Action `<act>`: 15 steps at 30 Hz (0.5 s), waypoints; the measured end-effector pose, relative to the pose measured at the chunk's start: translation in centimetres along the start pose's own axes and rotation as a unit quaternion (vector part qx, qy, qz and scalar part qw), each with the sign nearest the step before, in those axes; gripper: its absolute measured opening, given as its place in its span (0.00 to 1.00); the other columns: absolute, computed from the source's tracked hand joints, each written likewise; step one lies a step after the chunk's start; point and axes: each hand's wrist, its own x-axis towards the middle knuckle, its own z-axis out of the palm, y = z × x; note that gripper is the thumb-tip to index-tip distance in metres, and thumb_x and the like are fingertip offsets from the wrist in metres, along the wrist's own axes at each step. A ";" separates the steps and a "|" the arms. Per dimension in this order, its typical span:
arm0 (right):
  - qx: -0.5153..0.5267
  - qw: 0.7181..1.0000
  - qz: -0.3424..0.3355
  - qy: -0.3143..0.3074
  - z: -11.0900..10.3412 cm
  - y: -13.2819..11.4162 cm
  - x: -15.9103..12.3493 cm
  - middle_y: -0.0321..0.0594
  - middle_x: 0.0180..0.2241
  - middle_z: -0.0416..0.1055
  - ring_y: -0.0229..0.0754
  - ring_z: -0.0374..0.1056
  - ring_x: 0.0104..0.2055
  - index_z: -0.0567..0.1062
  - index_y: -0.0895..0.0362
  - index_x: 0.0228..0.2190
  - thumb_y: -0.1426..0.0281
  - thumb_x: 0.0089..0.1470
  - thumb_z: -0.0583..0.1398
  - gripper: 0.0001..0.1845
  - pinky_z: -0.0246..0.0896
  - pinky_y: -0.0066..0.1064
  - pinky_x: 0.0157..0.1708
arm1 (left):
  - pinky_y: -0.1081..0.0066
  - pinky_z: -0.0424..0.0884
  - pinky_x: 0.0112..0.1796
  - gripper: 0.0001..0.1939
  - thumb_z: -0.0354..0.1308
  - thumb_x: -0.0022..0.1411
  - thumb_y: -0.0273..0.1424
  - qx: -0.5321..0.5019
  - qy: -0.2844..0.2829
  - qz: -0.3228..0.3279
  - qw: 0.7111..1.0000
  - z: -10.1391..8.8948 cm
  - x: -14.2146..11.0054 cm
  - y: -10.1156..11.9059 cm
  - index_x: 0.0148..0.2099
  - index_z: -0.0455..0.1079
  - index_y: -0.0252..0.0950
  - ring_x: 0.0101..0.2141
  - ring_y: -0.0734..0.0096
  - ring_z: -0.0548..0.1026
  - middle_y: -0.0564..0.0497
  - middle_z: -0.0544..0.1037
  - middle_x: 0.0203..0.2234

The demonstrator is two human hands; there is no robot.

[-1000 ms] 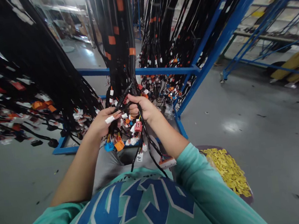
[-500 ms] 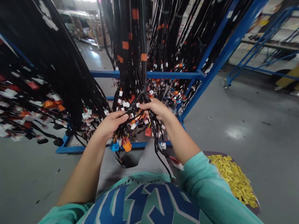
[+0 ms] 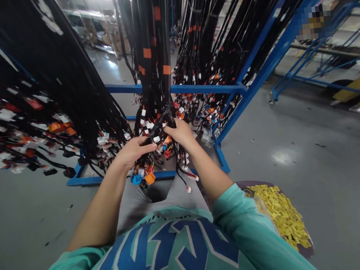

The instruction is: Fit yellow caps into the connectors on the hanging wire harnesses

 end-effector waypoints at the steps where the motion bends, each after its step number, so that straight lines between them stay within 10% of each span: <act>1: 0.030 0.999 0.008 0.012 0.4 0.1 0.0 0.31 0.22 0.67 0.35 0.63 0.28 0.69 0.58 0.23 0.68 0.39 0.58 0.06 0.59 0.26 0.29 | 0.72 0.61 0.31 0.15 0.65 0.42 0.38 0.043 0.013 0.007 0.999 0.0 0.1 -0.1 0.27 0.70 0.32 0.25 0.74 0.67 0.54 0.72 0.21; 7: 0.267 0.948 0.135 -0.107 1.4 0.7 -0.2 0.32 0.19 0.68 0.32 0.61 0.17 0.70 0.60 0.22 0.67 0.38 0.62 0.09 0.58 0.25 0.17 | 0.73 0.56 0.26 0.08 0.59 0.44 0.33 0.220 0.118 0.024 0.968 0.6 0.3 -1.4 0.25 0.68 0.33 0.23 0.73 0.65 0.56 0.68 0.18; 15: 0.284 0.917 0.105 -0.259 0.7 1.2 -0.9 0.37 0.23 0.73 0.35 0.68 0.25 0.73 0.61 0.22 0.63 0.34 0.68 0.15 0.66 0.27 0.28 | 0.71 0.65 0.33 0.16 0.65 0.37 0.32 -0.105 0.077 -0.030 0.991 0.8 -0.1 -2.4 0.33 0.73 0.31 0.26 0.71 0.71 0.53 0.76 0.23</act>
